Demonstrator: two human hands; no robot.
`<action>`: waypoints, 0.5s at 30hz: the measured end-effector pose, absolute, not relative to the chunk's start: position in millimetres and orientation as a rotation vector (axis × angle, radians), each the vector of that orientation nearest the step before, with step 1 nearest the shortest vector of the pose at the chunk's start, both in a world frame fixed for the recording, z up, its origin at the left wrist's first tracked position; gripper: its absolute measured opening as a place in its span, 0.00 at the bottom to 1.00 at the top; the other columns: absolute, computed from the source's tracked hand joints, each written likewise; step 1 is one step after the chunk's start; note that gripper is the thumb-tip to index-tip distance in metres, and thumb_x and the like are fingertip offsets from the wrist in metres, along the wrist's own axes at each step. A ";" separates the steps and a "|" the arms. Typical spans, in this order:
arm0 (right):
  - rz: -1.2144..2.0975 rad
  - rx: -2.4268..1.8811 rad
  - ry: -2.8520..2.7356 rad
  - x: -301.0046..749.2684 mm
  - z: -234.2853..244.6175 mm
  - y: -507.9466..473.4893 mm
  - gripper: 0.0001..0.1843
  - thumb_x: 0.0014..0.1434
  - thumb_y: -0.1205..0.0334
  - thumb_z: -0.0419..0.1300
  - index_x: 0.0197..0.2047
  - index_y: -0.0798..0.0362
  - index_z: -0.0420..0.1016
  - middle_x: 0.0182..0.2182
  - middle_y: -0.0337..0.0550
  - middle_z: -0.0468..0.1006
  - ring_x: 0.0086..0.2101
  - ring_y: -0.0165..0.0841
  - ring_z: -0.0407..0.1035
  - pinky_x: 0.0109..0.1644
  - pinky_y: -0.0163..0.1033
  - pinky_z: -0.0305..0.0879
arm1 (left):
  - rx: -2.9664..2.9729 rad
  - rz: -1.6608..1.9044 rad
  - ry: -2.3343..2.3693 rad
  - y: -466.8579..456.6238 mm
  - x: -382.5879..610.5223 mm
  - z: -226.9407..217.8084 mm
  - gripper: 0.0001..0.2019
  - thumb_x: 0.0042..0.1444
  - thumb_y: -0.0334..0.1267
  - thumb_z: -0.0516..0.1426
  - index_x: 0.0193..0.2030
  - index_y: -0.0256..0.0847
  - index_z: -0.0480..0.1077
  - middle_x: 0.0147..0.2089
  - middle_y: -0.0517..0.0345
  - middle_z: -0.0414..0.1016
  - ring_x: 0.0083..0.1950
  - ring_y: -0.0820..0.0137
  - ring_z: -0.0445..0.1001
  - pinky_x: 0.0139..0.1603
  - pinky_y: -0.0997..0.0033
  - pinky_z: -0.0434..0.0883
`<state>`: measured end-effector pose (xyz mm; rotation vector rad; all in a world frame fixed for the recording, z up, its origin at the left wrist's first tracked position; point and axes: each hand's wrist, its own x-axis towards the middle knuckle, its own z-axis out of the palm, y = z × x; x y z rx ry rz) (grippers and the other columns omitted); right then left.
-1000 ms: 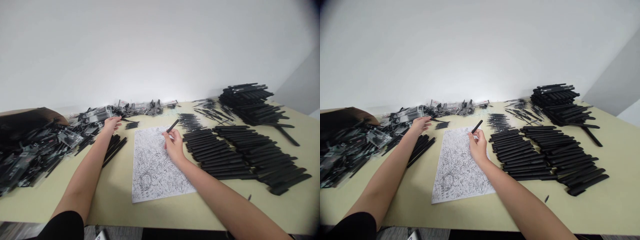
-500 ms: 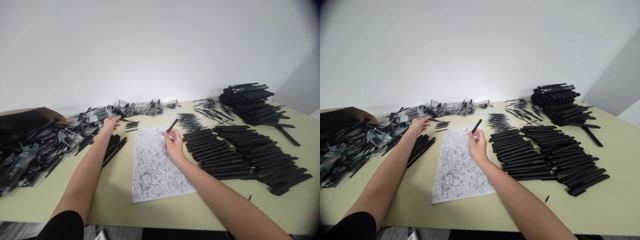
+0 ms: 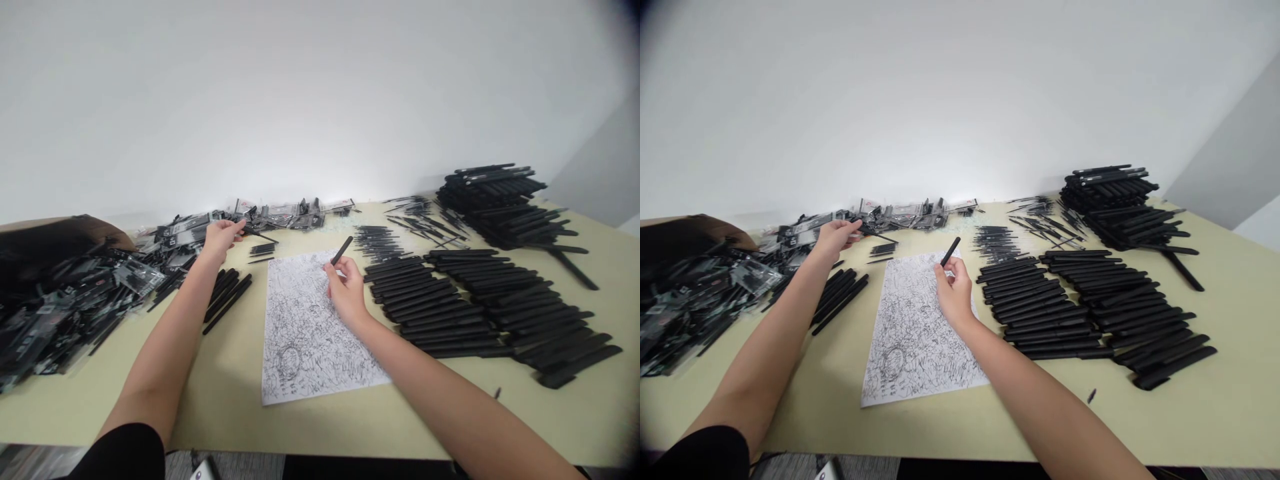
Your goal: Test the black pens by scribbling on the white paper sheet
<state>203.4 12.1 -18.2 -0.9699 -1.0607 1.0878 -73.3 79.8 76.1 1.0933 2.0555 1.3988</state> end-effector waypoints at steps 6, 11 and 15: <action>1.087 -0.974 -1.070 204.1 -15.6 10.9 0.17 0.55 0.46 0.61 0.38 0.51 0.68 0.33 0.40 0.74 0.25 0.28 0.64 0.24 0.34 0.55 | 1.114 1.473 2.051 75.7 -65.4 86.9 0.16 0.43 0.45 0.67 0.25 0.40 0.64 0.28 0.56 0.74 0.24 0.73 0.71 0.21 0.77 0.58; 1.101 -0.981 -1.065 204.2 -15.5 10.4 0.17 0.54 0.45 0.61 0.38 0.50 0.67 0.33 0.39 0.72 0.25 0.28 0.63 0.24 0.34 0.55 | 1.070 1.473 2.113 74.0 -70.0 90.4 0.15 0.45 0.43 0.66 0.24 0.40 0.64 0.27 0.57 0.74 0.23 0.74 0.70 0.21 0.76 0.57; 1.095 -0.979 -1.073 204.3 -16.4 11.0 0.17 0.54 0.45 0.60 0.38 0.50 0.67 0.33 0.38 0.72 0.24 0.28 0.63 0.24 0.34 0.55 | 1.033 1.434 2.170 73.3 -77.2 89.8 0.13 0.46 0.42 0.65 0.25 0.40 0.65 0.26 0.58 0.74 0.23 0.73 0.70 0.21 0.76 0.57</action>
